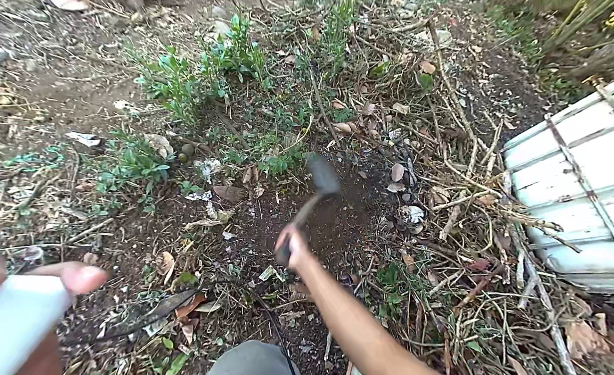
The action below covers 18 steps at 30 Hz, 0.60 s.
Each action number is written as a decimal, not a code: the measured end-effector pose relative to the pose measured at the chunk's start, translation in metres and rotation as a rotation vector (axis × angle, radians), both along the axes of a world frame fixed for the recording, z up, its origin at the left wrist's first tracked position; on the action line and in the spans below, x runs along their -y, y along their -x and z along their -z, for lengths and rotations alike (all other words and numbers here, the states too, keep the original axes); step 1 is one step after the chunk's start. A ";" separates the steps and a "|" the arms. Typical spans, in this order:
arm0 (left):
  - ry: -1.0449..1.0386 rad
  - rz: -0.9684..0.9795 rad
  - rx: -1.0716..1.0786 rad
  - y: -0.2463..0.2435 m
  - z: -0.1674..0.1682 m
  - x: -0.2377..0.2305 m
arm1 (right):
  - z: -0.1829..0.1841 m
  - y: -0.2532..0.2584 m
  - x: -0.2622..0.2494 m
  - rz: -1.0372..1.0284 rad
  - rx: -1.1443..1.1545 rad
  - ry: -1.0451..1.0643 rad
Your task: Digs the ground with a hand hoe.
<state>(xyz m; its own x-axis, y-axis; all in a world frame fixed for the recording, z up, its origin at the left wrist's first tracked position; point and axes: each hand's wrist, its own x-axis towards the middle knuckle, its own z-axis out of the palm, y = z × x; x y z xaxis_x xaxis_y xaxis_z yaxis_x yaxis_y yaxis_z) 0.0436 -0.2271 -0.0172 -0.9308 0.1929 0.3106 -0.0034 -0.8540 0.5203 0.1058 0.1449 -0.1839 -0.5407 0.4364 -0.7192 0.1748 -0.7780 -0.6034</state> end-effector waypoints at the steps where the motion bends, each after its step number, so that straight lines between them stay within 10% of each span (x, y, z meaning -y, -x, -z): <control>1: -0.030 0.056 -0.013 0.004 0.004 -0.001 | 0.014 -0.023 0.020 -0.123 0.055 0.031; 7: -0.070 0.013 0.099 0.005 -0.030 -0.034 | -0.020 -0.112 -0.076 -0.127 0.263 -0.140; 14: -0.127 0.030 -0.001 0.002 -0.005 0.010 | -0.073 0.006 -0.106 0.573 -0.117 -0.175; 18: -0.129 0.026 -0.043 -0.002 -0.007 0.004 | -0.005 0.000 0.001 0.028 0.070 -0.064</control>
